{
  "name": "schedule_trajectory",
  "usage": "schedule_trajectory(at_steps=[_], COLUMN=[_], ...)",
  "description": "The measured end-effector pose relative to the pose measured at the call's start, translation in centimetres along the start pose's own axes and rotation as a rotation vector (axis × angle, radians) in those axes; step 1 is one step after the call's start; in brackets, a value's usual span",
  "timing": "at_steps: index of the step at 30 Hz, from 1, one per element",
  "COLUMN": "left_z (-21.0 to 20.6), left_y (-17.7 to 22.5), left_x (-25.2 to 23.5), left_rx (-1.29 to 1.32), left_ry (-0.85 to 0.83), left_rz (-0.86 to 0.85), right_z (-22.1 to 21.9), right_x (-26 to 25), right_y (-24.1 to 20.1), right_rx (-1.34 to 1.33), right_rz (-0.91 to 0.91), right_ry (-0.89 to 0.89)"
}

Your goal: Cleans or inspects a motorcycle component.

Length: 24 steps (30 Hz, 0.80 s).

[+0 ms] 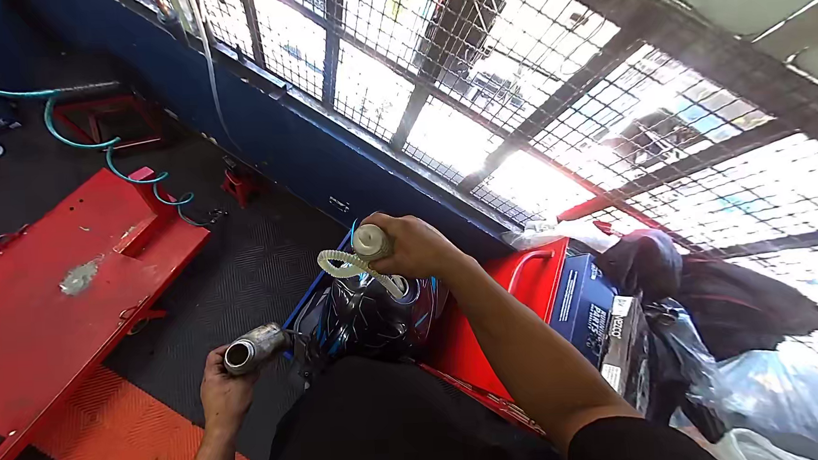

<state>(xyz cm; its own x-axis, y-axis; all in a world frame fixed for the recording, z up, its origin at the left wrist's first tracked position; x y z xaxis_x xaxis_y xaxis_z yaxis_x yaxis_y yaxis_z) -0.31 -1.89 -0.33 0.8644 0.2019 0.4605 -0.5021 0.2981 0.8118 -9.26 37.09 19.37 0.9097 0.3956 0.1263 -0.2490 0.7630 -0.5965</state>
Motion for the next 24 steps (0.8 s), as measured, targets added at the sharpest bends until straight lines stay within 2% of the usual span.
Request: schedule_trajectory(at_steps=[3, 7, 10, 14, 17, 24], left_z=[0.2, 0.8, 1.1, 1.2, 1.0, 0.8], left_y=[-0.7, -1.6, -2.2, -2.3, -1.8, -1.5], left_x=[0.1, 0.1, -0.2, -0.7, -0.9, -0.3], left_rx=[0.0, -0.006, -0.031, -0.079, -0.078, -0.014], left_ry=[0.006, 0.014, 0.016, 0.019, 0.021, 0.024], left_rz=[-0.003, 0.017, 0.028, 0.028, 0.016, 0.042], right_z=[0.4, 1.6, 2.2, 3.3, 3.9, 4.2], right_x=[1.5, 4.3, 4.5, 2.8, 2.5, 5.5], right_y=[-0.2, -0.2, -1.1, -4.0, -5.4, -3.5], right_rx=[-0.005, -0.062, -0.073, 0.083, 0.198, 0.208], right_rz=[0.02, 0.046, 0.063, 0.072, 0.072, -0.03], right_ry=[0.033, 0.182, 0.208, 0.154, 0.185, 0.387])
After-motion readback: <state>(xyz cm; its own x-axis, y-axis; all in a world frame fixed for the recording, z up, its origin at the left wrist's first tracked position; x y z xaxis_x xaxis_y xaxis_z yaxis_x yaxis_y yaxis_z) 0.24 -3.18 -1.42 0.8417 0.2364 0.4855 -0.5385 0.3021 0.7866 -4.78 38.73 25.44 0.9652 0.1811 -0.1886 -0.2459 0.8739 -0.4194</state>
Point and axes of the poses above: each hand's wrist, its own x-axis away from the middle knuckle, its own z-axis out of the back of the hand, y = z × x, the point moved 8 cm from there along -x, towards the middle knuckle, and after that the axes turned 13 degrees about z, right-handed, at the moved point
